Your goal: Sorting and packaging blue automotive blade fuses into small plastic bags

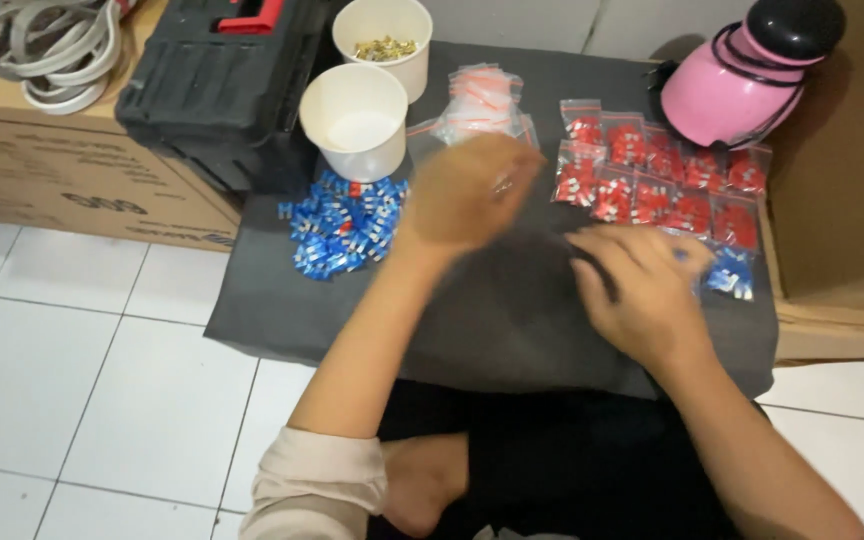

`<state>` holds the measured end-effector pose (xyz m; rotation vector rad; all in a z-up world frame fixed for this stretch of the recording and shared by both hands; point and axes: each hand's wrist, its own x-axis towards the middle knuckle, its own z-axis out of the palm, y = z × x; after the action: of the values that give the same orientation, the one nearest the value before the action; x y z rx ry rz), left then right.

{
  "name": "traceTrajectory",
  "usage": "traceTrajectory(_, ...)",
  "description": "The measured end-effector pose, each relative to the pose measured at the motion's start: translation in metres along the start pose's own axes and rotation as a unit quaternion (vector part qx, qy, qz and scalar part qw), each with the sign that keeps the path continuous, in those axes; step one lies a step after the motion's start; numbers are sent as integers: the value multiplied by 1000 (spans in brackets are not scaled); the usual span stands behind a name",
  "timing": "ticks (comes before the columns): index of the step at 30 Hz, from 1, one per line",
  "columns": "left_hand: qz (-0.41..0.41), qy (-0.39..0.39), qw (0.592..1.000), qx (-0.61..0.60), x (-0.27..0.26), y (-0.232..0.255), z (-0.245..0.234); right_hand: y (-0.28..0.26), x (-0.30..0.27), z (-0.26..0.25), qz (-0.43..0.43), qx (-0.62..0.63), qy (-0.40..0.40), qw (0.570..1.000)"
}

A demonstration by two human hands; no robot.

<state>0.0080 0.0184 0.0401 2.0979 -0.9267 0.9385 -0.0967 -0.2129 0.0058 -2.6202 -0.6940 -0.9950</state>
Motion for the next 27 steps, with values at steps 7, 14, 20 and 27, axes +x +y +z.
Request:
traceTrajectory(7,-195,-166,966,27,-17,-50,-72,-46,101,55,-59,58,-137,987)
traceTrajectory(14,-255,-275,924,78,-28,-55,-71,-48,121,93,-69,21,-226,971)
traceTrajectory(20,-269,-280,919,71,-34,-50,-68,-46,112,111,-75,62,-216,972)
traceTrajectory(27,-260,-249,930,76,-42,-59,-65,-35,112,116,-75,90,-199,973)
